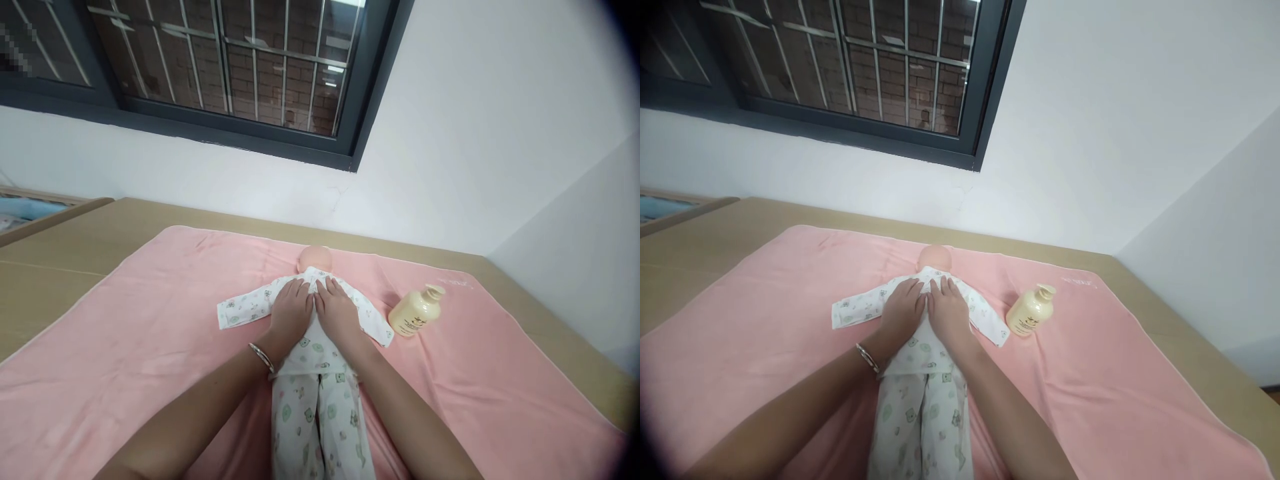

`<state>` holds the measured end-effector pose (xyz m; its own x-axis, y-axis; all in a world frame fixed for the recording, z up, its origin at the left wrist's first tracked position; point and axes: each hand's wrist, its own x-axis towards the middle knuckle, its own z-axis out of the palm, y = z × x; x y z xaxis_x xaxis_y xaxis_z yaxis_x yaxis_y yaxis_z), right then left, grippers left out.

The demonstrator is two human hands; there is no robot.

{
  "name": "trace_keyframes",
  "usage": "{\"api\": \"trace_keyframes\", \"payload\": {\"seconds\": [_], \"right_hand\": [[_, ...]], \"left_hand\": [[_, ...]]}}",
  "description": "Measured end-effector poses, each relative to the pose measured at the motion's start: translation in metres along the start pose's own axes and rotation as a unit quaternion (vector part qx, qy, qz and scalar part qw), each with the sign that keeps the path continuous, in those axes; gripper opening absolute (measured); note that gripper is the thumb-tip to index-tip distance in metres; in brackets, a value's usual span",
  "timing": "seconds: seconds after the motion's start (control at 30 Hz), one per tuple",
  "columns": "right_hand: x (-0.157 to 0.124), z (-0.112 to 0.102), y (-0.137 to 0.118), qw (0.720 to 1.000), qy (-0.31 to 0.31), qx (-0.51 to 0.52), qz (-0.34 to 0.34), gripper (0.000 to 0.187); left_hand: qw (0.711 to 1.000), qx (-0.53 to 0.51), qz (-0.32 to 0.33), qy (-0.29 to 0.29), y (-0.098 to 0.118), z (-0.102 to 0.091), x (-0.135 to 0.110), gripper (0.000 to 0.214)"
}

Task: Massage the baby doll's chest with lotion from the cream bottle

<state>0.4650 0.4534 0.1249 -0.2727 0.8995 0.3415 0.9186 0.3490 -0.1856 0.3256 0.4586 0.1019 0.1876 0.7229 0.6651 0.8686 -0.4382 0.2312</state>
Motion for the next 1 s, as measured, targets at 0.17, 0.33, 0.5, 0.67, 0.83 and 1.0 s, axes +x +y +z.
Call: {"api": "trace_keyframes", "payload": {"seconds": [0.17,0.33,0.5,0.67,0.83,1.0], "right_hand": [[0.000,0.001,-0.002,0.999,0.007,0.023,0.048,0.044],[0.008,0.001,0.013,0.997,-0.021,0.066,0.022,0.050],[0.002,0.000,0.003,1.000,0.004,0.021,0.017,0.039],[-0.008,0.001,-0.011,0.996,0.039,-0.019,0.075,0.035],[-0.002,0.004,-0.001,0.997,0.032,0.029,0.068,0.046],[0.003,0.008,0.008,0.996,0.019,0.074,0.041,0.050]], "left_hand": [[0.999,0.015,-0.047,-0.008,-0.003,0.004,0.000,0.036],[0.999,0.011,-0.037,-0.030,-0.009,0.013,-0.001,0.043],[1.000,-0.009,0.023,-0.008,-0.006,0.007,0.001,0.032],[1.000,-0.020,0.002,0.007,0.000,-0.003,0.001,0.023],[0.998,-0.046,-0.051,-0.010,-0.003,0.002,0.000,0.034],[0.993,-0.087,-0.069,-0.032,-0.011,0.012,-0.001,0.044]]}}
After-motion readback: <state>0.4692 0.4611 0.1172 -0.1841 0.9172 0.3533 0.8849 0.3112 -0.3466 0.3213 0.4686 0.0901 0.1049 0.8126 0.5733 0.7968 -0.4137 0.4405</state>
